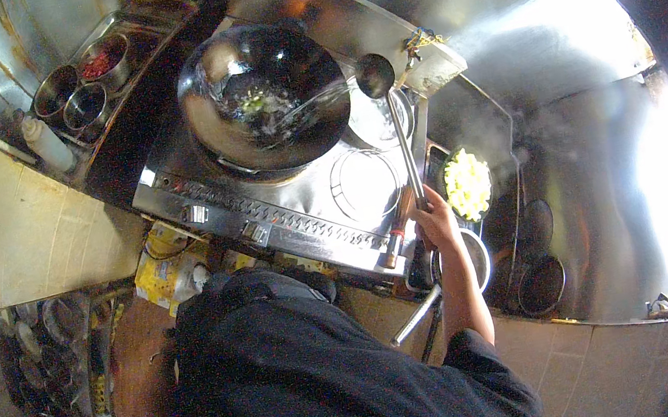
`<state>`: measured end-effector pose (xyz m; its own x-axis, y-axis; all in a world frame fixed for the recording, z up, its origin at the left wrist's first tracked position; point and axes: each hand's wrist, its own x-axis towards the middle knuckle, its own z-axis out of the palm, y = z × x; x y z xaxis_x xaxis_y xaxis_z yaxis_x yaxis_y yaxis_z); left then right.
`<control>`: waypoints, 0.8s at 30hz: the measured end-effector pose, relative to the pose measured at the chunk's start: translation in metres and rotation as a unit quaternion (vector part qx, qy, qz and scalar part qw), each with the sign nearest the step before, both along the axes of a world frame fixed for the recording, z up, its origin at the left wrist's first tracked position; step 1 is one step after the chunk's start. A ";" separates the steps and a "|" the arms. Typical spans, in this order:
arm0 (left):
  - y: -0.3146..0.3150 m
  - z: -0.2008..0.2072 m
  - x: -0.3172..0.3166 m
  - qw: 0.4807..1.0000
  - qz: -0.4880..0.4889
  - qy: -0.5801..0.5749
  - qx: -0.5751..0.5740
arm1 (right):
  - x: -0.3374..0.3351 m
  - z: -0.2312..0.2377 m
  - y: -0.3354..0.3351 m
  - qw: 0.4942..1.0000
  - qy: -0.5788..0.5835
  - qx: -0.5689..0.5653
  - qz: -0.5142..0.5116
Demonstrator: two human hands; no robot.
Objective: The person stir-fries ingredients in a wok over a gas burner, adds oil and seasonings, and handles packaged food items. They use a ladle and a strainer to transfer and mix contents, then open a plastic bag and pour its contents into a bowl.
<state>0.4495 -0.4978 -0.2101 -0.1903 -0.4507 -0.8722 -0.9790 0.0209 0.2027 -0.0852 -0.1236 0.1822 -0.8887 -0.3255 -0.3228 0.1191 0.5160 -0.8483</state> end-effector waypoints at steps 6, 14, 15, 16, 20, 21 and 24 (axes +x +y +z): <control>0.011 -0.001 0.009 1.000 0.000 -0.012 0.008 | -0.076 -0.098 0.000 0.994 0.023 0.100 -0.025; 0.017 -0.001 0.022 1.000 0.000 -0.025 0.015 | -0.082 -0.076 0.010 0.762 -0.462 -0.428 -0.151; 0.017 -0.001 0.023 1.000 0.000 -0.026 0.015 | -0.073 -0.062 0.015 0.782 -0.424 -0.430 -0.155; 0.016 -0.002 0.023 1.000 -0.001 -0.026 0.016 | -0.062 -0.049 0.019 0.778 -0.423 -0.444 -0.135; 0.008 -0.002 0.018 1.000 -0.008 -0.020 0.014 | -0.018 0.011 0.031 0.850 -0.328 -0.406 -0.075; 0.005 -0.001 0.016 1.000 -0.009 -0.019 0.012 | -0.010 0.025 0.030 0.861 -0.330 -0.376 -0.091; -0.006 0.000 0.008 1.000 -0.014 -0.011 0.005 | 0.011 0.057 0.016 0.884 -0.333 -0.318 -0.080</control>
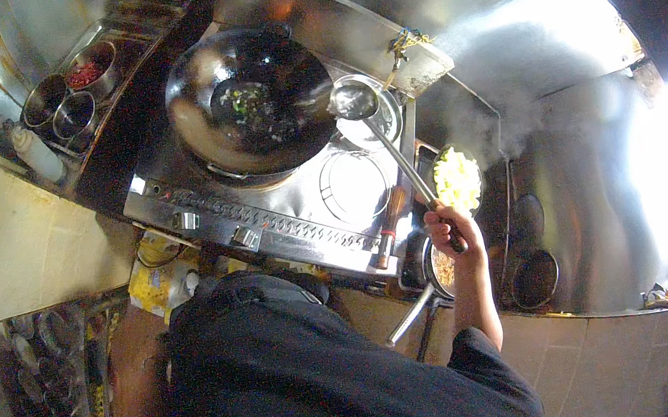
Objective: The person stir-fries ingredients in a wok over a gas burner, adds oil and seasonings, and handles packaged food items. They use a ladle and a strainer to transfer and mix contents, then open a plastic bag and pour its contents into a bowl.
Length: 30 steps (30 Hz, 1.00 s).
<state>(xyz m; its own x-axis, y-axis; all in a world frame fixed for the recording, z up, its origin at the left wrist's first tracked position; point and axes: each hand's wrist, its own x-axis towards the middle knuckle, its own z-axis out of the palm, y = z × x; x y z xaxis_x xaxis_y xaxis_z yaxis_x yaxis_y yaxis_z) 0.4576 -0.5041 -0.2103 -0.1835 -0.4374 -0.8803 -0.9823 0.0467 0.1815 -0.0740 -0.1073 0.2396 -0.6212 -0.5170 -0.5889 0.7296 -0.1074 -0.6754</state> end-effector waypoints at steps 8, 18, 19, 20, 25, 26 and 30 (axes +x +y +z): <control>-0.013 0.001 -0.013 1.000 -0.008 0.015 -0.006 | 0.039 0.017 -0.066 0.952 0.190 0.230 0.069; -0.003 0.006 0.001 1.000 -0.012 -0.004 -0.002 | -0.054 -0.118 -0.030 0.816 0.388 0.419 0.094; -0.001 0.006 0.004 1.000 -0.012 -0.006 0.000 | -0.065 -0.136 -0.029 0.828 0.373 0.411 0.081; 0.000 0.007 0.007 1.000 -0.012 -0.008 0.000 | -0.075 -0.151 -0.028 0.814 0.355 0.452 0.079; 0.004 0.008 0.015 1.000 -0.008 -0.017 0.004 | -0.107 -0.163 -0.024 0.946 0.148 0.290 0.007; 0.004 0.008 0.016 1.000 -0.007 -0.018 0.005 | -0.107 -0.157 -0.022 0.985 0.031 0.157 -0.066; 0.002 0.008 0.016 1.000 -0.013 -0.020 0.005 | -0.085 -0.117 -0.002 0.982 -0.117 -0.132 -0.072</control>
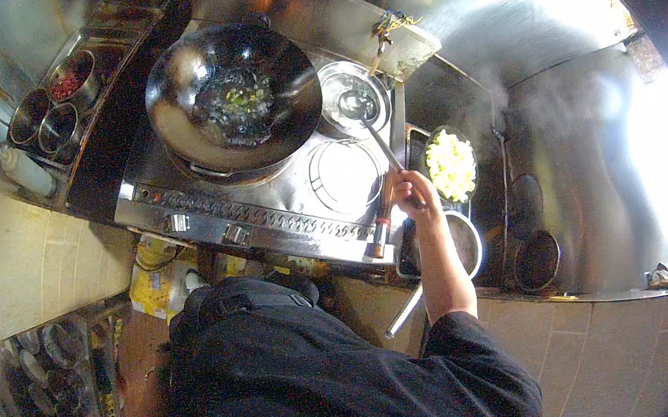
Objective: The person stir-fries ingredients in a wok over a gas burner, adds oil and seasonings, and handles packaged food items. They use a ladle and a strainer to transfer and mix contents, then open a plastic bag and pour its contents into a bowl.
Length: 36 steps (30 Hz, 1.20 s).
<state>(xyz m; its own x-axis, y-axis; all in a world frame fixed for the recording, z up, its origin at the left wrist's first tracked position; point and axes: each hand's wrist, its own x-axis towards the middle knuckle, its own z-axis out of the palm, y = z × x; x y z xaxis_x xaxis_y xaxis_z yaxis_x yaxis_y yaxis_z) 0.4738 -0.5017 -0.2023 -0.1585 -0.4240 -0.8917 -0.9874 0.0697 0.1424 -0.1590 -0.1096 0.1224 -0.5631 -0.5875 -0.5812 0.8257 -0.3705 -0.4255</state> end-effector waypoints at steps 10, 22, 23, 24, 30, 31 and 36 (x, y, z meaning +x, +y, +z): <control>-0.011 -0.005 -0.013 1.000 -0.001 0.019 -0.004 | 0.086 0.120 -0.010 0.972 0.124 0.164 0.109; -0.011 -0.001 -0.014 1.000 -0.001 0.023 -0.005 | 0.088 0.072 -0.043 0.811 0.423 0.379 0.139; -0.008 -0.001 -0.011 1.000 -0.002 0.022 -0.006 | 0.075 0.053 -0.041 0.776 0.456 0.415 0.133; -0.005 -0.001 -0.008 1.000 0.000 0.017 -0.005 | 0.061 0.034 -0.038 0.738 0.487 0.450 0.127; 0.011 -0.002 0.003 1.000 -0.002 -0.002 0.000 | -0.016 -0.059 -0.031 0.543 0.502 0.654 0.158; 0.013 -0.002 0.004 1.000 -0.003 -0.003 0.002 | -0.025 -0.064 -0.031 0.645 0.455 0.597 0.141; 0.014 -0.002 0.003 1.000 -0.008 -0.006 0.002 | -0.031 -0.046 -0.021 0.975 0.049 0.218 -0.009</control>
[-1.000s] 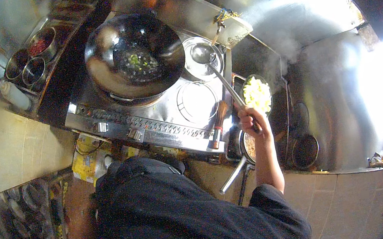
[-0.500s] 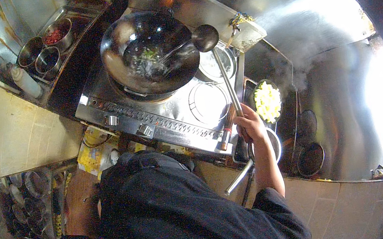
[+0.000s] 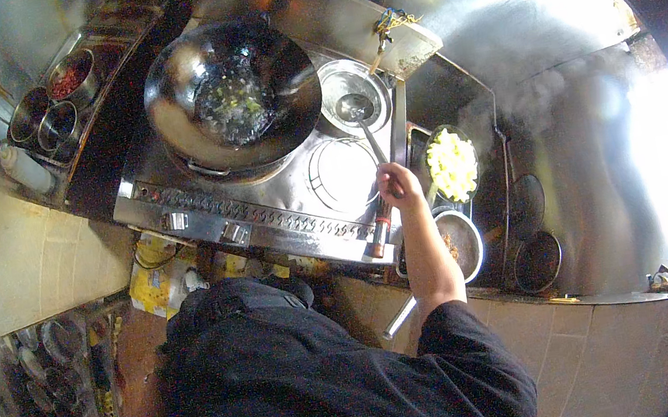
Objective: The person stir-fries ingredients in a wok over a gas burner, adds oil and seasonings, and handles packaged food items. They use a ladle and a strainer to transfer and mix contents, then open a plastic bag and pour its contents into a bowl.
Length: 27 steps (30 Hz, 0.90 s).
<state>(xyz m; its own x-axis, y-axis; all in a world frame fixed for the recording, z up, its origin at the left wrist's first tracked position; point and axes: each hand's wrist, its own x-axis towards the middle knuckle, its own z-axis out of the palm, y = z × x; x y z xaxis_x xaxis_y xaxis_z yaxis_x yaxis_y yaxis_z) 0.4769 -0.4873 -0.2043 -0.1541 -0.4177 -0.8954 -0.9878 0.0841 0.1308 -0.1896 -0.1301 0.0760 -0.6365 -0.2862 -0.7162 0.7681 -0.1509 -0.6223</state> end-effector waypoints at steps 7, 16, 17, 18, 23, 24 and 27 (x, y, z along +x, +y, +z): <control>-0.005 0.000 -0.005 1.000 -0.005 0.004 0.000 | 0.062 0.098 0.024 0.994 0.095 -0.013 0.059; -0.028 0.001 -0.037 0.999 -0.023 0.032 -0.013 | 0.124 0.177 0.001 0.991 0.034 -0.029 0.125; -0.028 0.001 -0.039 0.999 -0.023 0.033 -0.014 | 0.128 0.175 -0.006 0.984 0.070 -0.018 0.161; -0.028 0.002 -0.040 0.999 -0.023 0.033 -0.014 | 0.131 0.175 -0.013 0.976 0.101 0.054 0.187; -0.023 0.002 -0.041 0.999 -0.025 0.034 -0.011 | 0.136 0.160 -0.034 0.930 0.247 0.164 0.218; -0.022 0.002 -0.041 0.999 -0.025 0.032 -0.010 | 0.133 0.154 -0.033 0.917 0.284 0.158 0.231; -0.019 0.000 -0.037 0.999 -0.027 0.029 -0.006 | 0.111 0.131 -0.021 0.896 0.313 0.221 0.225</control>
<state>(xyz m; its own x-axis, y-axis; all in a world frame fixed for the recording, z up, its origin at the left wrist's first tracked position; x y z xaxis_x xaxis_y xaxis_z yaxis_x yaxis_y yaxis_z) 0.4396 -0.5063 -0.2046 -0.2275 -0.4183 -0.8793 -0.9727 0.1394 0.1854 -0.0786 -0.1512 0.2072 -0.8449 -0.3909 -0.3651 0.1687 0.4530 -0.8754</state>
